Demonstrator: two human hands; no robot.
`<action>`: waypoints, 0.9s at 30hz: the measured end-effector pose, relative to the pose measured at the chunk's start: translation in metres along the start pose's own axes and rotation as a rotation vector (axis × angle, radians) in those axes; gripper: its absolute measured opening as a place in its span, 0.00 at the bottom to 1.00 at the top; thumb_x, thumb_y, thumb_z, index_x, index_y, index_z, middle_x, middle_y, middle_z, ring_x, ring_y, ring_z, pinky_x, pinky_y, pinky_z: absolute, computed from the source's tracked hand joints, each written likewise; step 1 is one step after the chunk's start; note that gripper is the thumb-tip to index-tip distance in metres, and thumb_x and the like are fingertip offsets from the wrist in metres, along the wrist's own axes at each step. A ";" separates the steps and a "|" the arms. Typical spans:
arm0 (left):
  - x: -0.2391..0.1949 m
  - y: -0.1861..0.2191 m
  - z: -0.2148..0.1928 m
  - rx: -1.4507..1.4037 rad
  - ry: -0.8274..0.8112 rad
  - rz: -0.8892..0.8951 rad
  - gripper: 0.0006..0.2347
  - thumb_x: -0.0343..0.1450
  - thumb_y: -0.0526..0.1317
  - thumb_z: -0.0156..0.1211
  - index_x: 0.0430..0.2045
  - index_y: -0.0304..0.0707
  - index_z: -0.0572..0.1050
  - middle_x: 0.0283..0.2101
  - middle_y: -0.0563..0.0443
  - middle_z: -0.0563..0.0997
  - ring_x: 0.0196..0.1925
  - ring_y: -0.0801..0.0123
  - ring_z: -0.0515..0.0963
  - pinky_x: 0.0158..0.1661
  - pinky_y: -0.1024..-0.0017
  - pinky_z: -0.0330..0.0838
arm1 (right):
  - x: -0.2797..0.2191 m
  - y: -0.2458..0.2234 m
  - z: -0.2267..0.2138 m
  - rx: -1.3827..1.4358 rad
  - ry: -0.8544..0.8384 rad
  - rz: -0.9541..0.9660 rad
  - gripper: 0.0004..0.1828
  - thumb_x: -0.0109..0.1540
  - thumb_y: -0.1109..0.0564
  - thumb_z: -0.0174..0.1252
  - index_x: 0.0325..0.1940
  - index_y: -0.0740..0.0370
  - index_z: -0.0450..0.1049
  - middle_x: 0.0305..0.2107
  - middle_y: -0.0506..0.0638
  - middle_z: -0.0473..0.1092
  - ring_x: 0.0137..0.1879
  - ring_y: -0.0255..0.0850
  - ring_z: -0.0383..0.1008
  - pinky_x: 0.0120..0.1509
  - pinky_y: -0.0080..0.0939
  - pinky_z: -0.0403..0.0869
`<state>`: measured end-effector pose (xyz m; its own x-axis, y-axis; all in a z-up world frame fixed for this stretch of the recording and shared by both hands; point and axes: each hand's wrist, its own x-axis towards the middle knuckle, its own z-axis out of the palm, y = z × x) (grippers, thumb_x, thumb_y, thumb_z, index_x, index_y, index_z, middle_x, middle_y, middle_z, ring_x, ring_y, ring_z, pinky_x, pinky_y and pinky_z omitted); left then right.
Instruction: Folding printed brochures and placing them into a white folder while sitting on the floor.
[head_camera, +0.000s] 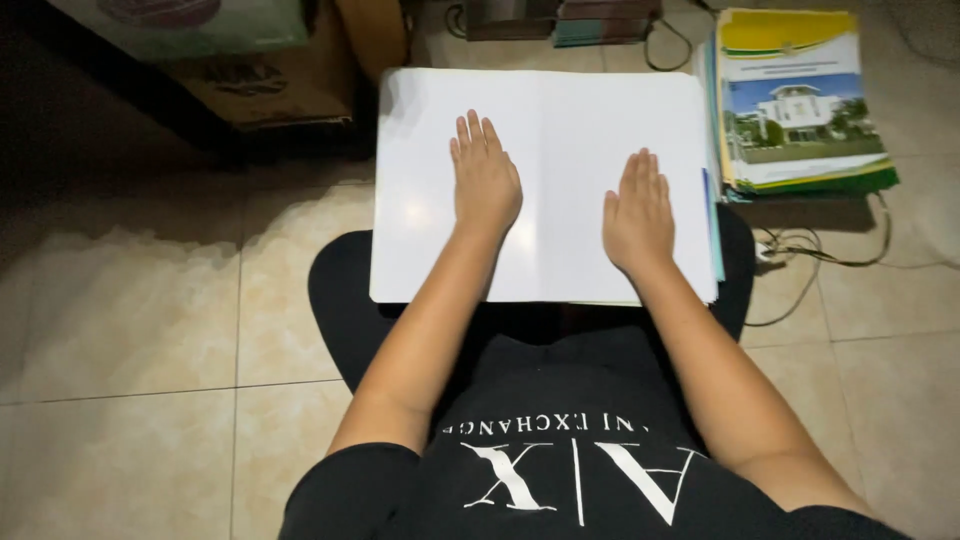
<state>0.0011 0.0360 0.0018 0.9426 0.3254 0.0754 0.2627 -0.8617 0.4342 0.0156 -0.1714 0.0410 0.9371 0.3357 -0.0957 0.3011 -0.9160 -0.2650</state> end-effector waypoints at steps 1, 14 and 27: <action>-0.007 0.003 0.001 -0.004 -0.003 0.003 0.24 0.77 0.35 0.38 0.70 0.21 0.54 0.76 0.28 0.48 0.80 0.44 0.43 0.76 0.51 0.35 | -0.001 0.000 0.000 -0.003 0.000 0.004 0.32 0.73 0.54 0.35 0.77 0.79 0.46 0.75 0.72 0.41 0.82 0.57 0.34 0.83 0.52 0.34; -0.022 0.039 0.003 0.138 -0.338 0.217 0.27 0.79 0.44 0.31 0.74 0.29 0.46 0.78 0.35 0.45 0.80 0.47 0.41 0.73 0.43 0.33 | 0.000 -0.001 -0.004 0.000 -0.048 0.019 0.32 0.73 0.53 0.32 0.78 0.75 0.45 0.76 0.68 0.39 0.83 0.52 0.32 0.83 0.50 0.32; 0.019 0.023 -0.019 0.067 -0.186 0.247 0.24 0.78 0.40 0.31 0.71 0.28 0.55 0.77 0.39 0.53 0.80 0.53 0.46 0.75 0.52 0.37 | 0.001 0.001 -0.004 -0.032 -0.045 -0.003 0.32 0.72 0.52 0.31 0.78 0.74 0.45 0.77 0.67 0.40 0.83 0.52 0.33 0.83 0.50 0.33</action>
<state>0.0213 0.0300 0.0297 0.9995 0.0315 0.0032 0.0282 -0.9314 0.3628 0.0176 -0.1724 0.0446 0.9275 0.3472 -0.1385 0.3100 -0.9215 -0.2341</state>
